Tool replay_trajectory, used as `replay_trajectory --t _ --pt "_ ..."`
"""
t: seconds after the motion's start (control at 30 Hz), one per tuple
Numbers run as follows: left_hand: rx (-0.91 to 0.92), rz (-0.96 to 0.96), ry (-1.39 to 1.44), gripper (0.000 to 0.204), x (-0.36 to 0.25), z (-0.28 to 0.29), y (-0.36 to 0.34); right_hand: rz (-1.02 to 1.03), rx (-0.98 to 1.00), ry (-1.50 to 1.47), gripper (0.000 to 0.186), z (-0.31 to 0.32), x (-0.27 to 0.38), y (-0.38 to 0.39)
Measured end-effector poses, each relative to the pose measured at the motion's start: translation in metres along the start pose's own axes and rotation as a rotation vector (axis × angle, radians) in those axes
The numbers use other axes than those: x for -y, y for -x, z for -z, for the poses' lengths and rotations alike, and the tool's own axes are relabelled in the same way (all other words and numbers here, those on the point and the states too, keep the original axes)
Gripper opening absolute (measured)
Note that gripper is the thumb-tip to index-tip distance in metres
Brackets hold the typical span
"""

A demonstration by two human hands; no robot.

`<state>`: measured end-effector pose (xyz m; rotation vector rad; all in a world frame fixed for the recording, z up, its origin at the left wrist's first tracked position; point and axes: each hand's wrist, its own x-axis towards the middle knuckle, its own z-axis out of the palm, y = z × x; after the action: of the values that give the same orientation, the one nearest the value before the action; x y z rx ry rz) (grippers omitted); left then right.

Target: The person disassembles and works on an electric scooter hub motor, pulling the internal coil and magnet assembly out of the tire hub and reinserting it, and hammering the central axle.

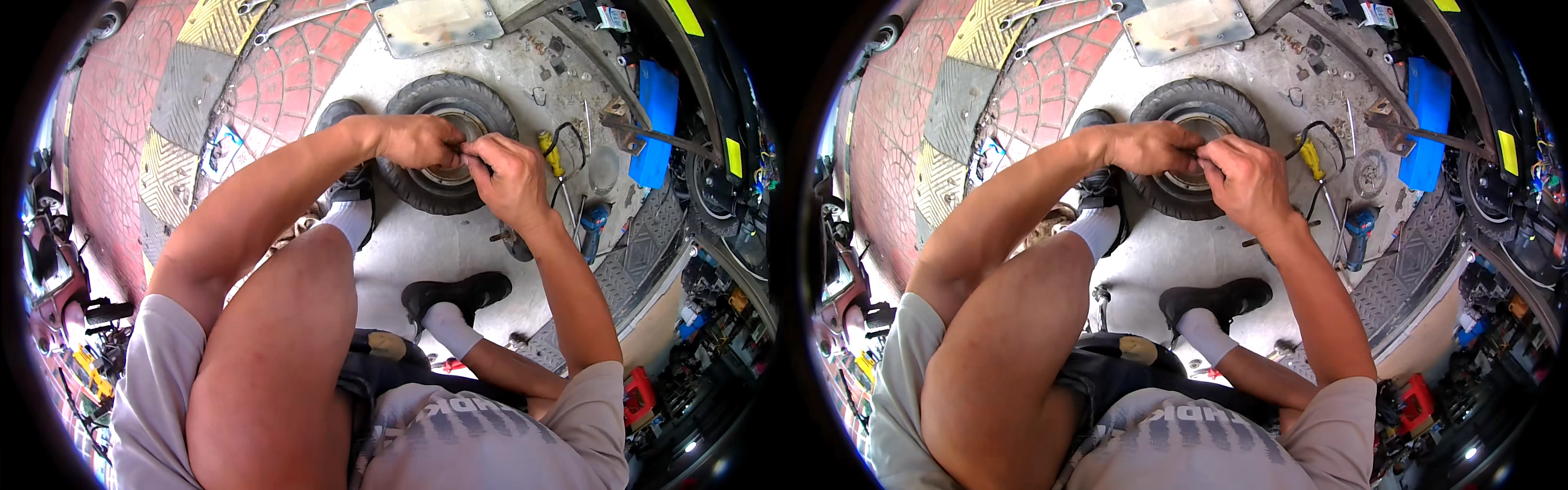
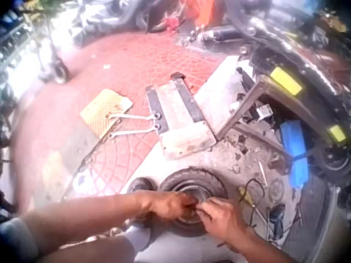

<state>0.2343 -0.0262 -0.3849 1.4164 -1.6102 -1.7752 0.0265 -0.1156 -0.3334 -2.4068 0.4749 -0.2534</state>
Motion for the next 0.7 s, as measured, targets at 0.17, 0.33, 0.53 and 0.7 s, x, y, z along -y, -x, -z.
replay_trajectory --t 0.17,0.33,0.53,0.7 --pt "-0.135 0.09 -0.243 0.043 -0.013 0.014 0.002 -0.108 -0.014 0.051 0.009 -0.006 -0.007 -0.007" --pt "-0.843 0.239 -0.188 0.047 0.012 0.027 0.006 -0.233 0.093 0.194 0.009 -0.023 -0.021 -0.004" --pt "-0.658 0.506 0.031 0.103 0.032 0.016 0.013 -0.242 0.06 0.332 0.012 -0.052 -0.027 0.005" --pt "-0.675 0.588 0.128 0.111 0.049 0.008 0.002 -0.227 0.04 0.383 0.015 -0.075 -0.033 0.015"
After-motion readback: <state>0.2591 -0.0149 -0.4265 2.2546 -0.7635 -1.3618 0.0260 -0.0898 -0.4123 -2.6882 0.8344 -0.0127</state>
